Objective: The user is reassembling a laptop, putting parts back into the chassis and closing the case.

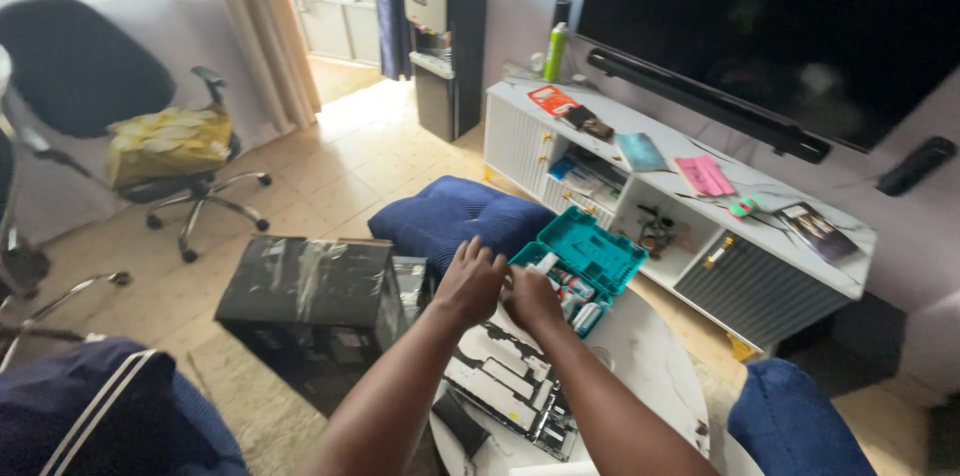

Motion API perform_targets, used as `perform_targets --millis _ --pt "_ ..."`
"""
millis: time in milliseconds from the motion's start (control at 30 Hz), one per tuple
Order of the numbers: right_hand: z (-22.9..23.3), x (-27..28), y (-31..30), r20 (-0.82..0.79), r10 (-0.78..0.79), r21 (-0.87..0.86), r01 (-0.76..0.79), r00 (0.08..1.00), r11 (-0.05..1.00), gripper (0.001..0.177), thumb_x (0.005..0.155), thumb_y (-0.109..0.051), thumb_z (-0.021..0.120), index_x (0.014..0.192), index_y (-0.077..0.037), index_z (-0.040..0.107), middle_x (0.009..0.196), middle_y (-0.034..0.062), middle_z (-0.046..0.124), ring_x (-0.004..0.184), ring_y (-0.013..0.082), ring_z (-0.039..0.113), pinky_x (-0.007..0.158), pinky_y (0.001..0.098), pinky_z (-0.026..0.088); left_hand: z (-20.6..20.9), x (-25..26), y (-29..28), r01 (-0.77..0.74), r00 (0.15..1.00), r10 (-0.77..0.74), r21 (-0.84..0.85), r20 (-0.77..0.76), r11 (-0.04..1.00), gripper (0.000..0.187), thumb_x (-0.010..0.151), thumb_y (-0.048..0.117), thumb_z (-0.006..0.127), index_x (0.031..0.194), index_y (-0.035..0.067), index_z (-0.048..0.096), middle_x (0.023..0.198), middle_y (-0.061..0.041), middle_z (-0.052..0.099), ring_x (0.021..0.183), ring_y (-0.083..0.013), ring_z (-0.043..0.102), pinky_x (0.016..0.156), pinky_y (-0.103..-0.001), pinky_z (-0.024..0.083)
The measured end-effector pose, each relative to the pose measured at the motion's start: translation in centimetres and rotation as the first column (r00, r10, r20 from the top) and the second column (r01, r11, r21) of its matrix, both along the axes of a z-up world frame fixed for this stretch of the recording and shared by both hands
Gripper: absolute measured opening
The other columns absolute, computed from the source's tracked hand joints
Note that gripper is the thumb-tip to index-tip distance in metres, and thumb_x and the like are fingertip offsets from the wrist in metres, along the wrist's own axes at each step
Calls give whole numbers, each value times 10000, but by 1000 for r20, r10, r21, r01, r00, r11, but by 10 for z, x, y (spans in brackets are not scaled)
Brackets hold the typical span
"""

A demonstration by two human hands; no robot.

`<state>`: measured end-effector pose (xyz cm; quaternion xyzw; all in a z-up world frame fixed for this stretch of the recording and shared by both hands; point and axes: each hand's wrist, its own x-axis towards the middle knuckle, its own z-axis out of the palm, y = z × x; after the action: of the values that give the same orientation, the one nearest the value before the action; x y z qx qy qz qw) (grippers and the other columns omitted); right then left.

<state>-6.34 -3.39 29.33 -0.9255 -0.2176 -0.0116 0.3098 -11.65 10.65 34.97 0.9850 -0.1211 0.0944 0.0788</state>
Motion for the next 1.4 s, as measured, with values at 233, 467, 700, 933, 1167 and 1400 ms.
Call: perform_targets --millis 233,467,700,933,1167,1400 --pt "69 21 120 233 148 95 -174 961 980 231 853 -158 635 1035 -39 713 982 255 711 960 450 668 874 534 523 48 -7 107 -123 956 120 -7 268 992 406 812 65 650 1198 -39 575 1284 -330 576 1387 -514 408 1177 -578 261" --pt "123 0 284 330 327 172 -397 886 902 330 871 -242 630 1111 -44 739 1000 253 728 956 423 691 866 499 536 84 -55 259 -282 899 289 -69 330 957 522 822 102 625 1301 -73 516 1242 -310 594 1377 -512 435 1178 -565 307" --pt "109 -37 443 226 463 72 -488 857 870 362 857 -294 657 1081 -27 756 1024 243 734 994 392 695 914 464 537 65 -108 402 -419 858 412 -46 305 907 435 886 189 642 1227 -67 559 1216 -324 615 1338 -503 472 1168 -569 322" --pt "90 -58 556 150 550 99 -566 822 819 339 842 -251 675 1081 -23 752 1044 243 731 1013 389 694 930 462 531 45 -136 503 -515 829 510 -42 231 856 380 874 225 664 1145 -35 605 1184 -300 638 1334 -489 477 1166 -579 307" --pt "74 -19 644 76 571 51 -575 818 817 327 822 -214 705 1085 -26 750 1063 240 722 1033 395 681 939 461 522 11 -93 591 -528 823 530 -67 203 846 411 868 237 683 1170 -33 612 1209 -292 625 1337 -492 464 1168 -581 292" --pt "66 27 721 99 582 32 -587 807 809 386 829 -235 702 1156 -32 701 1089 246 699 1054 415 656 942 471 519 20 -52 661 -567 799 554 -11 234 823 529 818 237 705 1255 -45 608 1258 -267 600 1290 -447 504 1135 -547 342"
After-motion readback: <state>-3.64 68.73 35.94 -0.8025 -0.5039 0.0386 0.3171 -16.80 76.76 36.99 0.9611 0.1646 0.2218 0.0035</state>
